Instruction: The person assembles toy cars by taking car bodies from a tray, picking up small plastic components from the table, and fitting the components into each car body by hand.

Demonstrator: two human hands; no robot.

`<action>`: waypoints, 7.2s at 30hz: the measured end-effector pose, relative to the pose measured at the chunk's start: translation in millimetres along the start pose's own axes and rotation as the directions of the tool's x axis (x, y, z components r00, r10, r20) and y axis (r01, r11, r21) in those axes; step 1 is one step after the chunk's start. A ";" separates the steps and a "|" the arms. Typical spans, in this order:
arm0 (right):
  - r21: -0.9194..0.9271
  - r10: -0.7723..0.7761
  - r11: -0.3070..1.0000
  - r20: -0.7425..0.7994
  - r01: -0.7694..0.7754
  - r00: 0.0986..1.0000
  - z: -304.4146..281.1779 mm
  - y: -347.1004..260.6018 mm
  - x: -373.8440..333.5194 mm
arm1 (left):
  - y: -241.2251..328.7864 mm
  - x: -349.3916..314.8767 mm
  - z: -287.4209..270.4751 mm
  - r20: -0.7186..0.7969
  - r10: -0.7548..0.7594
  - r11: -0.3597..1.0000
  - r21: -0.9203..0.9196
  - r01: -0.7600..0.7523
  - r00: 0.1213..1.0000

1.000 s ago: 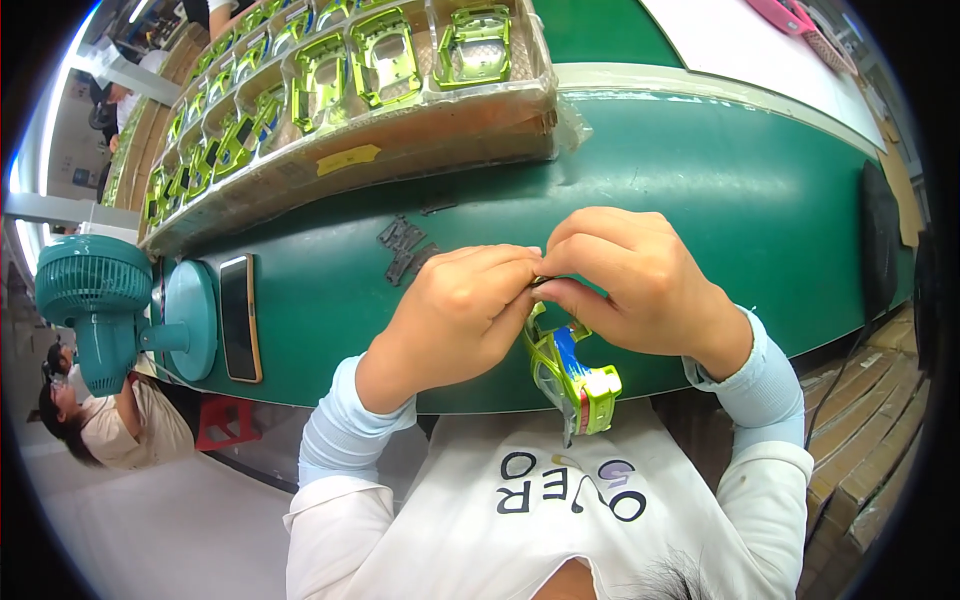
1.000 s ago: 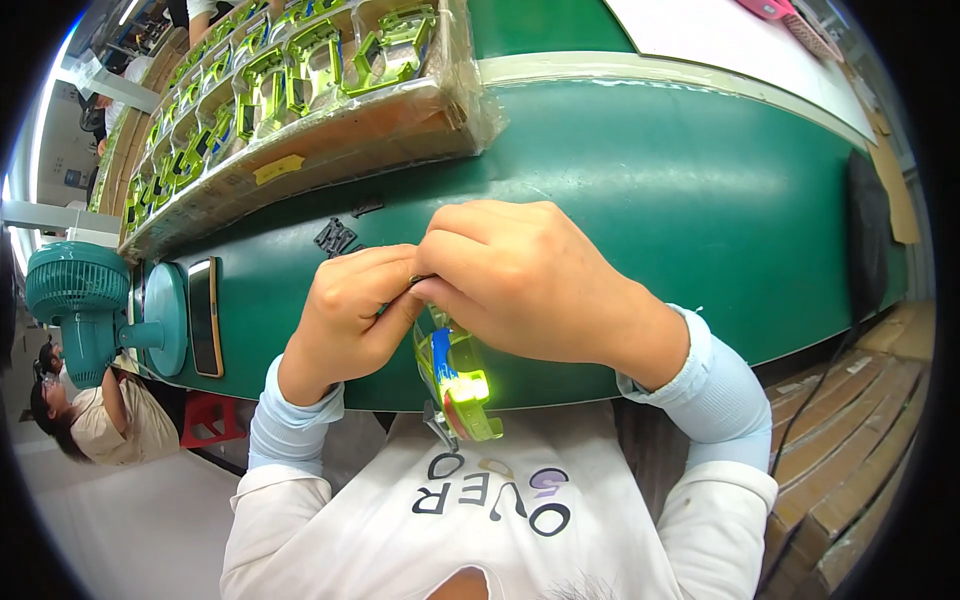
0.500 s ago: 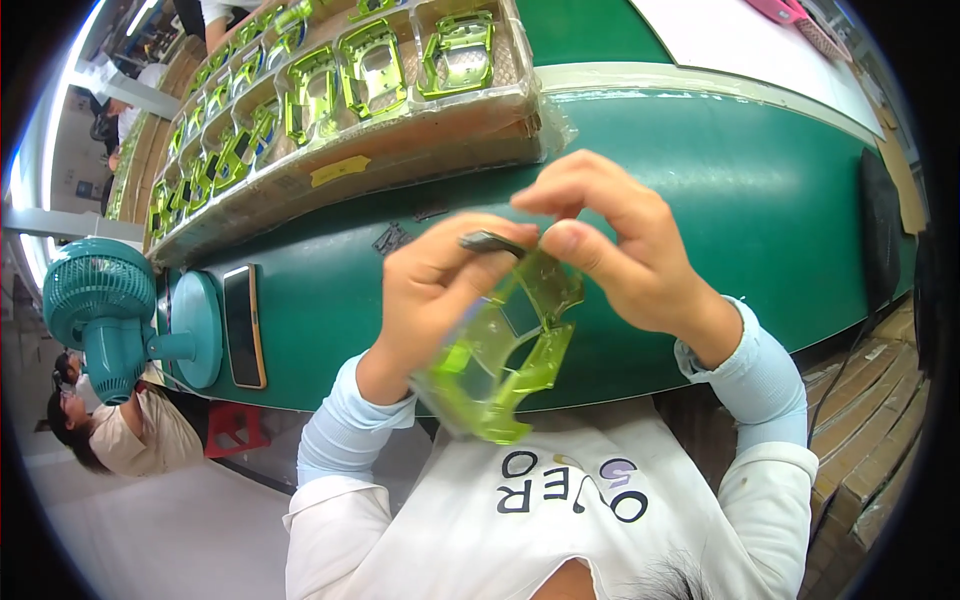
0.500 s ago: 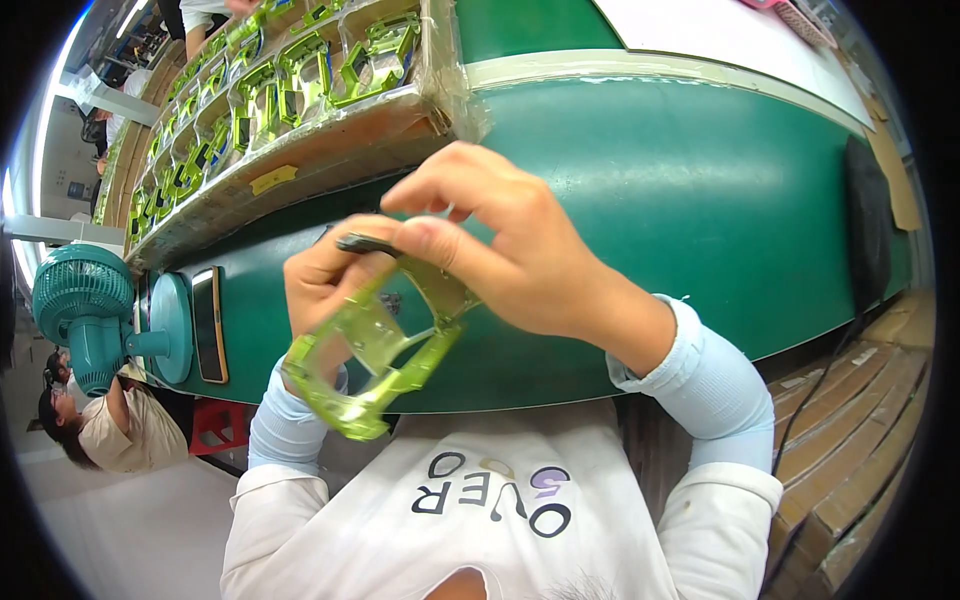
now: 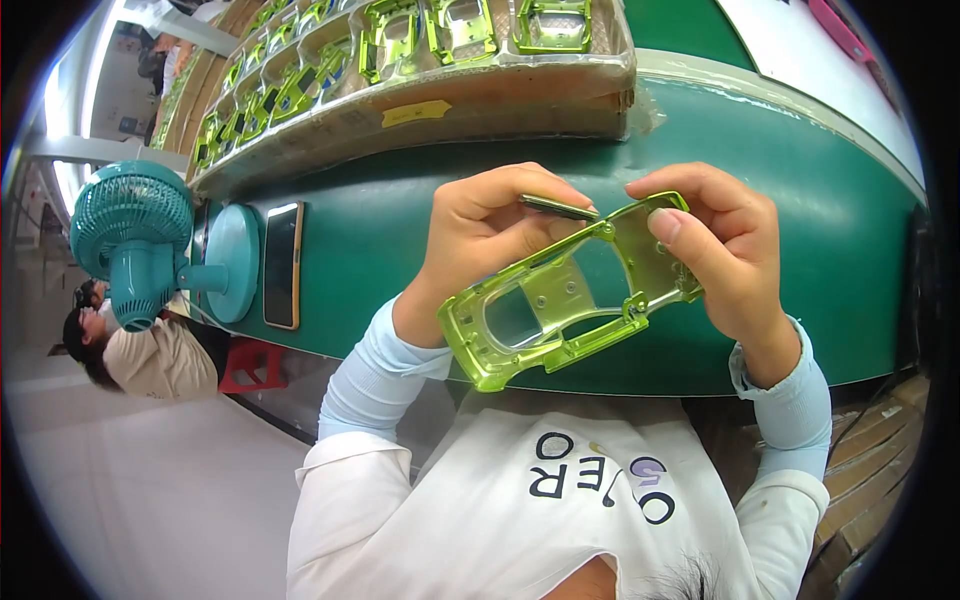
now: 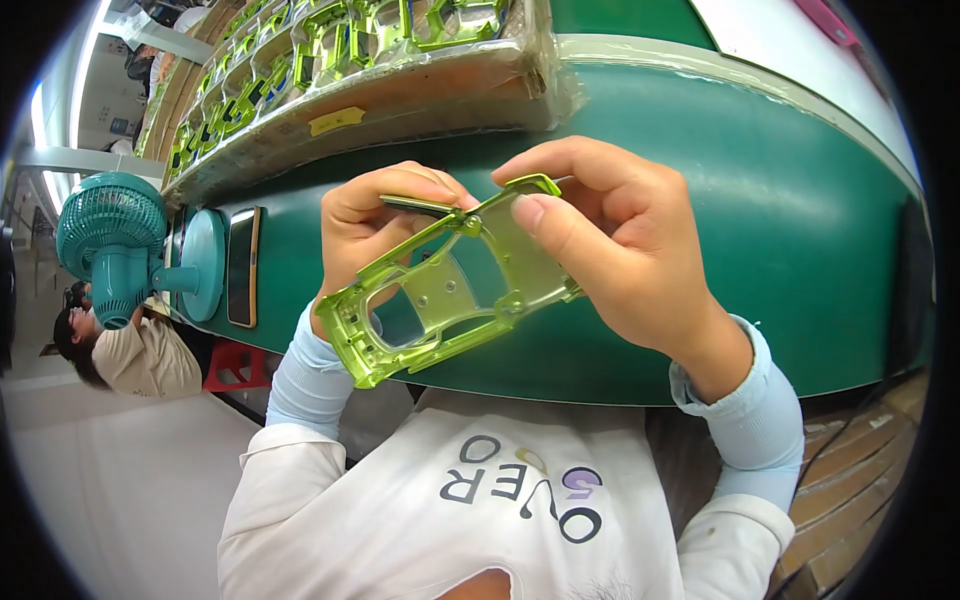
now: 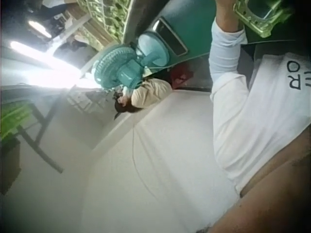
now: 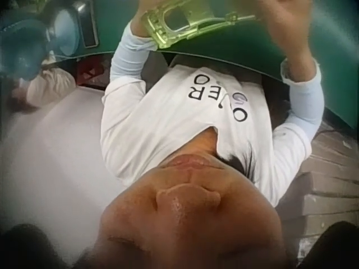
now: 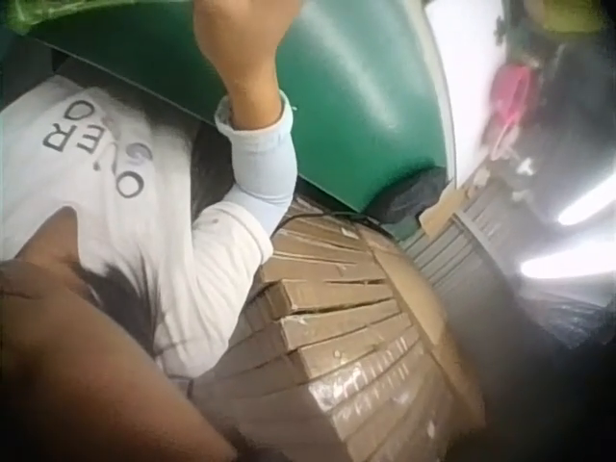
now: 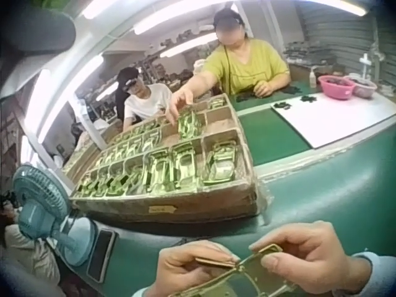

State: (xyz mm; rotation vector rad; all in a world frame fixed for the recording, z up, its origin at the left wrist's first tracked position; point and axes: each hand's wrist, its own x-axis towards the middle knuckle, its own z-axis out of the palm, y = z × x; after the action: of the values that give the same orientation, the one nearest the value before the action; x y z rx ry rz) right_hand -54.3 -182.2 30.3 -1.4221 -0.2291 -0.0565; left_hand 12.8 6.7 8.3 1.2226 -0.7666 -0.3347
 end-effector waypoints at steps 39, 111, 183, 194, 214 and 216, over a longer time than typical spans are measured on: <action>-0.758 -0.184 0.456 0.433 0.467 0.883 14.4 -3.7 4.9 | 6.2 -15.9 24.4 0.211 0.342 0.532 0.760 -0.374 0.916; -0.601 0.313 0.776 0.102 -0.192 0.944 -45.5 1.6 22.7 | -10.7 -6.9 -11.2 0.242 -0.331 0.402 -0.838 0.368 0.912; -0.780 -0.027 0.469 0.457 0.415 0.889 -13.5 5.5 4.2 | -5.0 0.8 10.1 0.166 -0.682 0.672 -0.243 0.700 0.713; -0.812 -0.147 0.302 0.478 0.499 0.866 9.4 23.7 2.9 | 19.7 -9.0 18.1 0.149 -0.272 0.319 0.946 -0.057 0.951; -0.794 0.198 0.606 0.211 0.050 0.957 -11.2 -4.7 5.8 | -4.9 -10.8 20.3 0.185 0.090 0.335 0.920 -0.204 0.979; -0.787 0.099 0.611 0.189 0.091 0.977 -8.6 0.5 1.1 | -6.9 -9.4 24.9 0.169 0.115 0.317 0.927 -0.198 0.979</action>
State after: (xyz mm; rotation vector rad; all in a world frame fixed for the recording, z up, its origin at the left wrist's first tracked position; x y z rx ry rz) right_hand -52.1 -190.5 28.9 -2.3453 -0.4136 0.0061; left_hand -9.8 -7.7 2.0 2.2461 -1.2100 0.3455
